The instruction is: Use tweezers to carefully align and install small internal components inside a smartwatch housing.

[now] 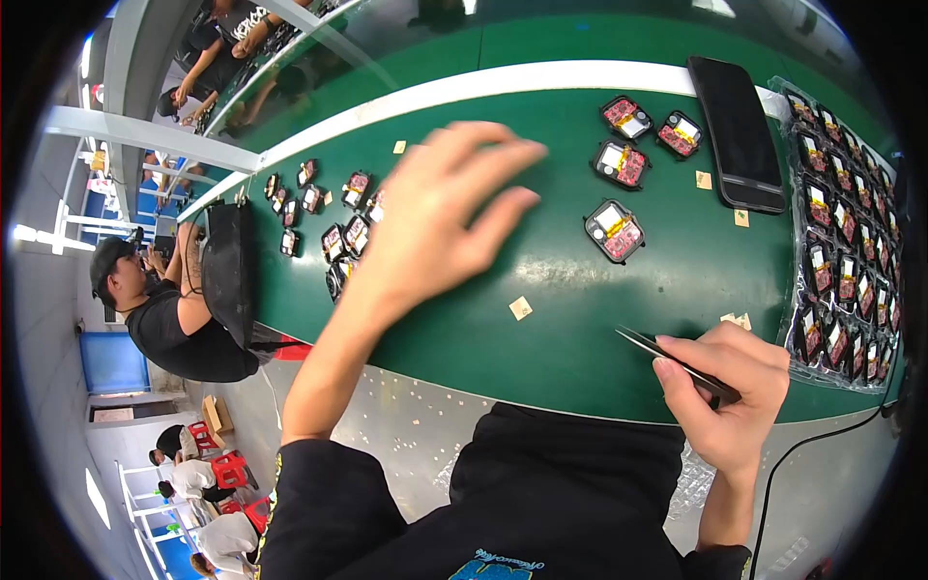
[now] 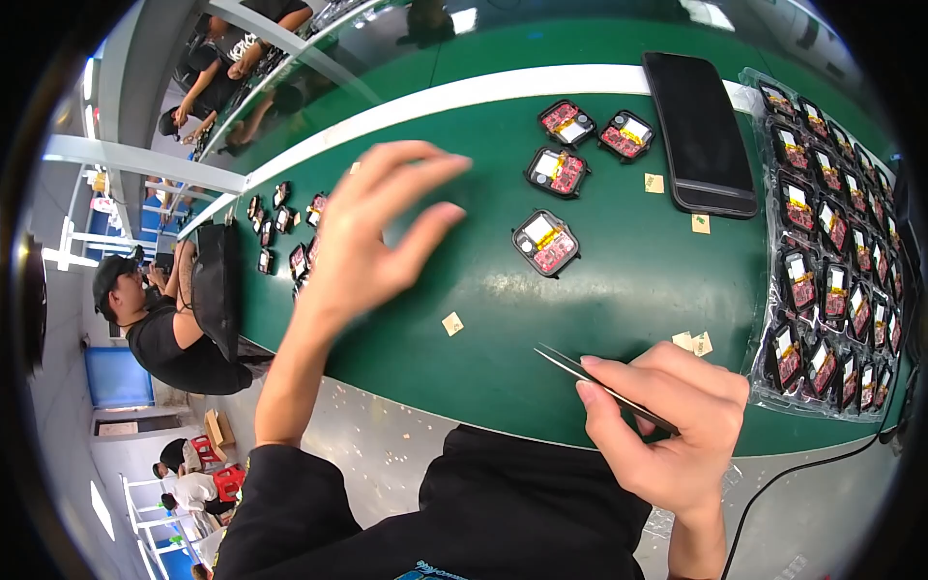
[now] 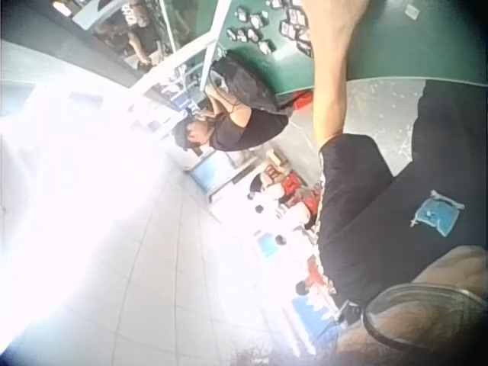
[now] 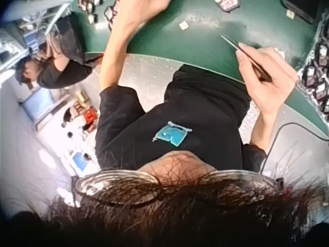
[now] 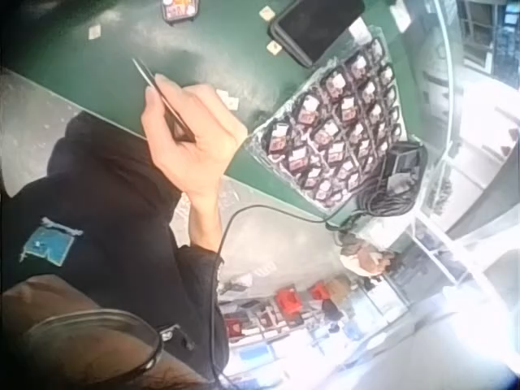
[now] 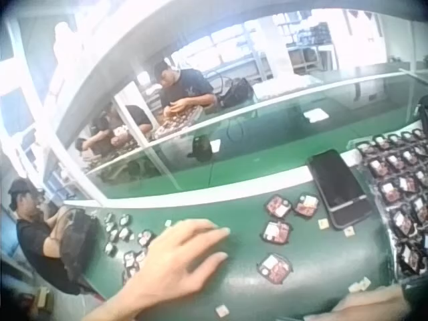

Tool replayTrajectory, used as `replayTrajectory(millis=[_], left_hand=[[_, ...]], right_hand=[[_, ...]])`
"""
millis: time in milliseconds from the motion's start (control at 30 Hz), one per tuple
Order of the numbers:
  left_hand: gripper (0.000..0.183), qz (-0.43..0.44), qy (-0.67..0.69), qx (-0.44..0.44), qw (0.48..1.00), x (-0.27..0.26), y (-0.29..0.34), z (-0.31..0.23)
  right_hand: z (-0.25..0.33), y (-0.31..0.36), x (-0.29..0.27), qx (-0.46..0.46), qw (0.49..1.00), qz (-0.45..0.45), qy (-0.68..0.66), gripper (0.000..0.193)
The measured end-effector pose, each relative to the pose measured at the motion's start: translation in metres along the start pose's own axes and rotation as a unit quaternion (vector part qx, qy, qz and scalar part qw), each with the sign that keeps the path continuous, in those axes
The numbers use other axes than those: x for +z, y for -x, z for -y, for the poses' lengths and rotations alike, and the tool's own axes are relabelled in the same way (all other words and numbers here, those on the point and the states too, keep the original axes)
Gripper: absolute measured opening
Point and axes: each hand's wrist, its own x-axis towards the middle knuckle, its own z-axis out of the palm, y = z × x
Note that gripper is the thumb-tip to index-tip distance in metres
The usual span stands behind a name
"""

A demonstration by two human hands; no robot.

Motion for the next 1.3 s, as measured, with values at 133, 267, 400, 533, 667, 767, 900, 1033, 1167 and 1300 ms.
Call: replayTrajectory(millis=[133,267,400,533,667,767,900,1033,1167,1300], left_hand=[[0.042,0.104,-0.156,-0.135,0.973,-0.051,0.022,0.045],[0.042,0.167,-0.037,-0.207,0.963,-0.059,0.02,0.059],[0.041,0.156,0.032,-0.138,0.978,-0.048,0.012,0.048],[0.041,0.201,-0.017,-0.114,0.973,-0.045,0.009,0.046],[0.037,0.142,-0.024,-0.082,0.986,-0.037,0.009,0.038],[0.038,0.082,0.104,-0.059,0.989,-0.03,0.015,0.018],[0.053,0.085,0.267,-0.022,0.96,-0.006,0.037,-0.016],[0.051,0.087,0.228,0.05,0.968,0.004,0.042,-0.024],[0.058,0.081,0.19,0.067,0.976,0.006,0.038,-0.024],[0.068,0.102,0.161,0.02,0.981,0.003,0.031,-0.036]], right_hand=[[0.001,-0.002,0.003,0.002,1.0,0.001,-0.013,0.022],[0.0,-0.003,0.003,-0.001,1.0,0.008,-0.008,0.021],[0.001,-0.002,0.004,0.007,1.0,0.007,-0.004,0.02],[0.001,-0.002,0.003,0.002,1.0,0.009,-0.002,0.019],[0.001,-0.001,0.003,0.004,1.0,0.004,-0.01,0.019],[0.001,-0.001,0.001,0.005,1.0,0.0,-0.011,0.019],[0.0,-0.003,0.001,-0.003,1.0,0.003,-0.009,0.02],[-0.003,-0.006,0.003,-0.011,1.0,0.004,-0.009,0.021],[-0.004,-0.006,0.004,-0.014,1.0,0.005,-0.002,0.021],[-0.004,-0.006,0.005,-0.021,1.0,0.007,0.007,0.022]])
